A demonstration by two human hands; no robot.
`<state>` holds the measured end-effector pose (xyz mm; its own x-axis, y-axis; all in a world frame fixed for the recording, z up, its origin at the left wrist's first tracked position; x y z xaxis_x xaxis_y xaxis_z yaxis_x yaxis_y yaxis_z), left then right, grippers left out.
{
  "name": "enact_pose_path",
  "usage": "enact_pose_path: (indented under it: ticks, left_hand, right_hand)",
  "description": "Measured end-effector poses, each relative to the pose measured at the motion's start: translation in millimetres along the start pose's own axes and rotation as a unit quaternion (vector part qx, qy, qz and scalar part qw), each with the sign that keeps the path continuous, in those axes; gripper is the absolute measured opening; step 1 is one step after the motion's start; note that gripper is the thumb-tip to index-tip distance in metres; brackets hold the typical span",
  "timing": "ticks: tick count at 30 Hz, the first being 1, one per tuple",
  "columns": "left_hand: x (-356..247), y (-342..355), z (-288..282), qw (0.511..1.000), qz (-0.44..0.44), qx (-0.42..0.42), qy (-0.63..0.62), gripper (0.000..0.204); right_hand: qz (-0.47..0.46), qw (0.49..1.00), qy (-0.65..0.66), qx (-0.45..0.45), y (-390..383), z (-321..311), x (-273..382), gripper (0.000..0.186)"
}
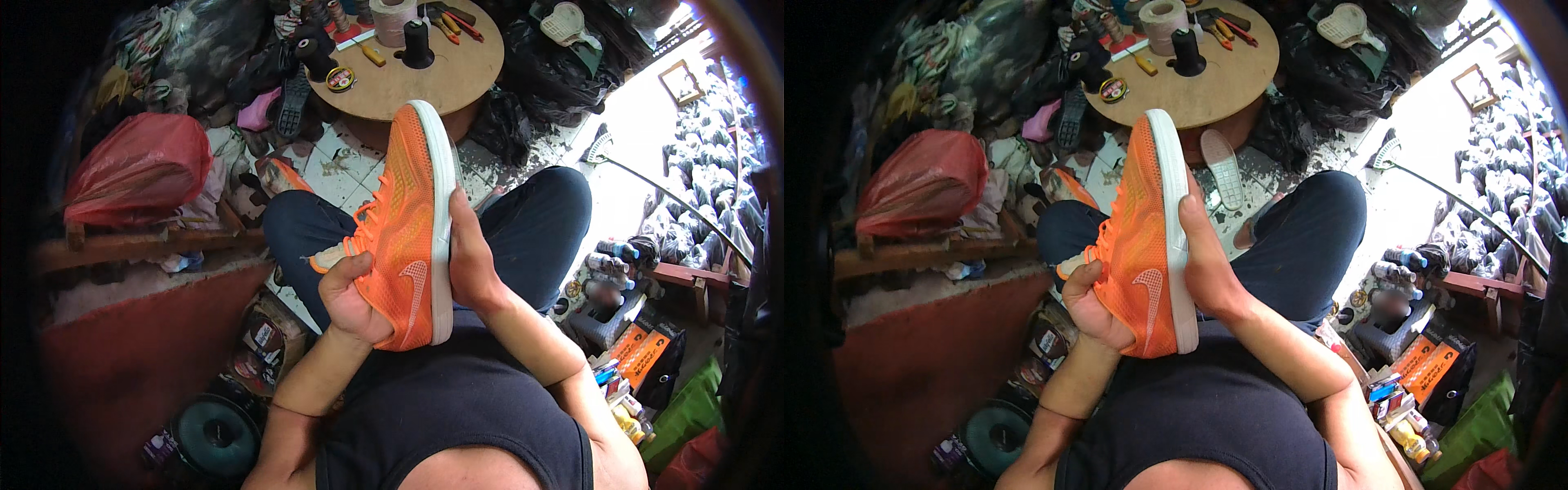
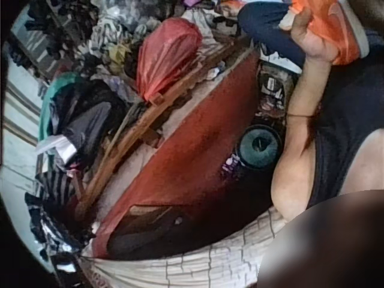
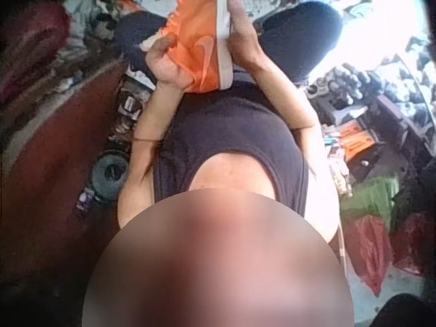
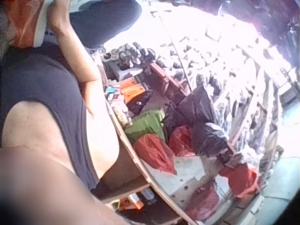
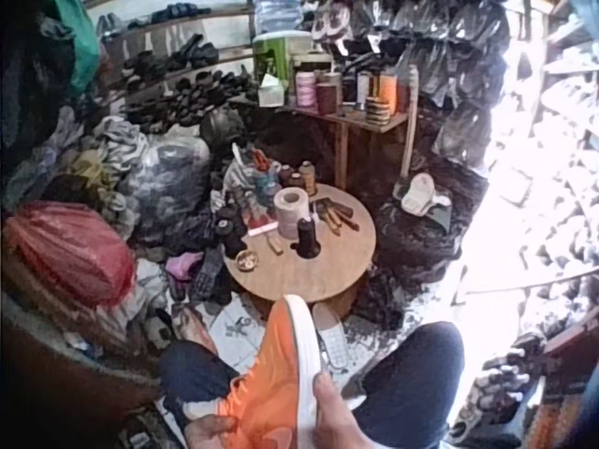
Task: The person sits on the floor in a cluttered workshop and handles an orange Nike sneaker. They separate the upper from the sole, then reattach the sole by pressing and aligning the edges, repeatedly checking the fit and pressing the seam.
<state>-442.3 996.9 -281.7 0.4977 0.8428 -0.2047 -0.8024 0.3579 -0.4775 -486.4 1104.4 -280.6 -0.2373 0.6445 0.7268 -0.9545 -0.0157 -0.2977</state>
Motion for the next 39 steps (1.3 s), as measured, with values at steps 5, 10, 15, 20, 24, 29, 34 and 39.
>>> enact_pose_path:
  ticks: [5,10,15,20,24,29,34,39]
  left_hand:
    - [7,-13,1,0.999,-0.008,0.025,-0.025,0.074]
    - [9,-17,-2,0.997,0.038,0.018,0.059,0.077]
    - [7,-19,1,0.981,0.099,0.022,0.163,0.081]
    - [4,-9,1,0.994,0.044,0.063,0.077,0.089]
    - [2,-10,-5,0.989,0.022,0.072,0.130,0.111]
    - [8,-15,-19,0.967,-0.036,0.099,0.233,0.120]
    - [15,-28,-25,0.855,0.075,0.156,0.488,0.096]
    - [13,-27,-42,0.747,-0.005,0.112,0.656,0.067]
  right_hand:
    - [-0.057,0.997,-0.029,0.052,-17,8,12,0.075]
    - [-0.101,0.988,-0.101,0.057,-18,2,10,0.069]
    - [-0.090,0.990,-0.104,0.037,-15,-6,5,0.065]
    - [-0.091,0.992,-0.078,0.028,-17,-5,3,0.071]
    - [-0.113,0.991,-0.074,0.023,-20,-2,5,0.070]
    - [-0.160,0.981,-0.104,0.039,-19,-1,25,0.069]
    - [-0.023,0.994,0.108,0.022,-2,-16,25,0.082]
    - [0.018,0.990,0.141,0.007,1,-18,23,0.084]
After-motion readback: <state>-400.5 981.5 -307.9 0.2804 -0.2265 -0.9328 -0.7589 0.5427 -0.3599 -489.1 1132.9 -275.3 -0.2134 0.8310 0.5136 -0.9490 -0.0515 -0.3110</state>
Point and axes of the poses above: each hand's wrist, its own y-axis towards the middle knuckle, its own z-axis out of the palm, x = y × z, the point moved 9 cm from there along y, towards the middle knuckle, and after that the axes turned 13 degrees about -x, right-handed, at the moved point
